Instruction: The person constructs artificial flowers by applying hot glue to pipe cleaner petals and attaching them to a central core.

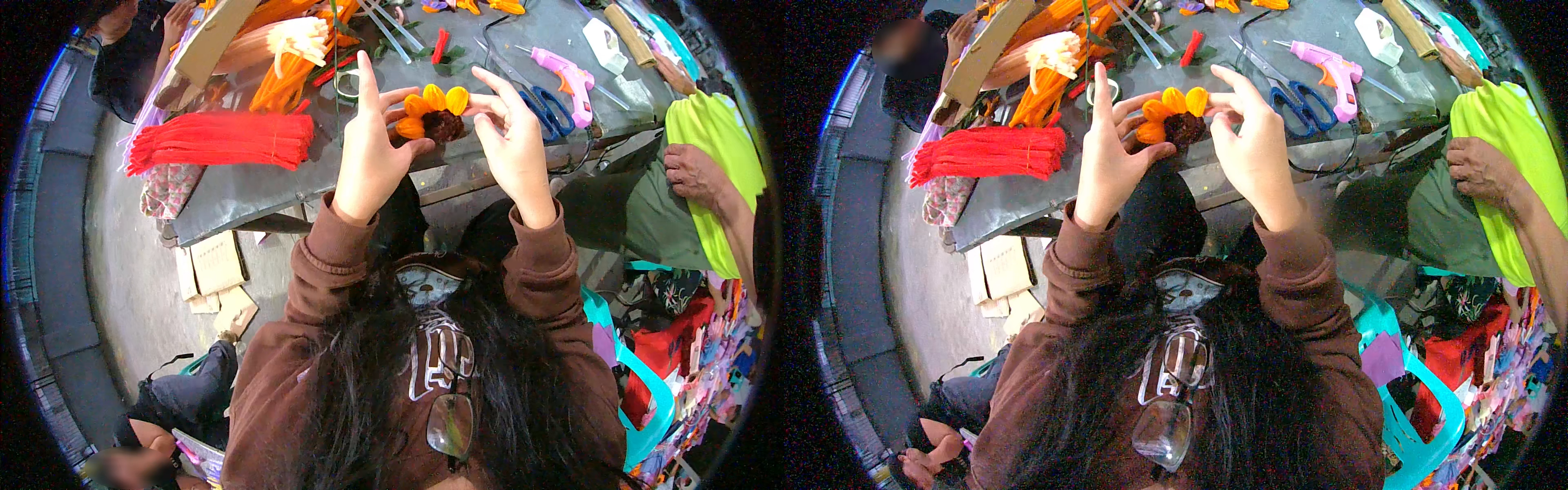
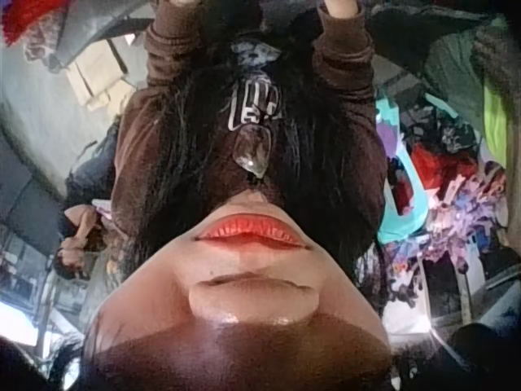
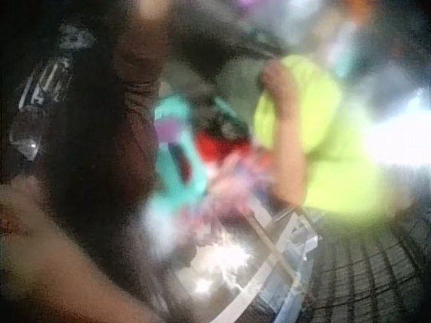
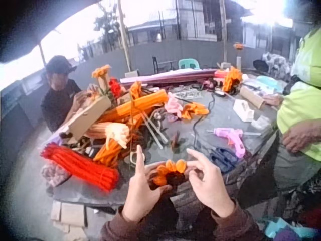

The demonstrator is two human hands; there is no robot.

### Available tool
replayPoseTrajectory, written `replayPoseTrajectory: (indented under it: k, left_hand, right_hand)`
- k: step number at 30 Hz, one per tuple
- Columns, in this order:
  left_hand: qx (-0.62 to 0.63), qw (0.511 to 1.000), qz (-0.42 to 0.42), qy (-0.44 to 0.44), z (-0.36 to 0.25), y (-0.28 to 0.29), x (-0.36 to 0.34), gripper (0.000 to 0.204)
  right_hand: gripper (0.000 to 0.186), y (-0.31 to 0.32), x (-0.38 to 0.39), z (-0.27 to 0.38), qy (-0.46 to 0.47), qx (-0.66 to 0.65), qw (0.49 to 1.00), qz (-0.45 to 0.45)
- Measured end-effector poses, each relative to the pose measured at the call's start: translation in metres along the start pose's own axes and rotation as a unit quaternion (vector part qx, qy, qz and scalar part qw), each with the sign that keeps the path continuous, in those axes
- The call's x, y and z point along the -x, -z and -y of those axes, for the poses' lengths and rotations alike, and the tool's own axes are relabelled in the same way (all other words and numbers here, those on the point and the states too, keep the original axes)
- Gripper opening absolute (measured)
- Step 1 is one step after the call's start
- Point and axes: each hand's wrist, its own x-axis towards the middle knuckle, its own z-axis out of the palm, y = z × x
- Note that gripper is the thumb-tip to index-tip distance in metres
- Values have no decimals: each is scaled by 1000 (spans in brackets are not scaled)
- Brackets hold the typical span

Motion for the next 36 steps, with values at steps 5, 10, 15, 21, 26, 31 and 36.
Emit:
replayPoseTrajectory:
  k: [5,10,15,21,26,31,36]
  left_hand:
    - [33,999,-30,0,-4,0,0,114]
    - [37,998,-56,-6,-4,-2,2,113]
    - [-5,996,-91,-24,-6,-3,3,110]
    - [-45,996,-75,-21,-5,1,0,107]
    - [-116,991,-58,-35,-7,7,-3,110]
    - [-150,984,-44,-80,3,3,-7,113]
    - [-165,981,-20,-96,3,-3,-8,113]
  right_hand:
    - [41,4,-2,4,-49,-29,998,31]
    - [42,3,-2,3,-38,-47,998,31]
    - [43,-5,-16,2,-15,-78,996,42]
    - [43,-11,-39,-2,-4,-77,993,93]
    - [45,-13,-46,-14,15,-45,992,120]
    - [45,-8,-42,-14,14,-38,990,133]
    - [44,1,-36,-19,30,-29,992,120]
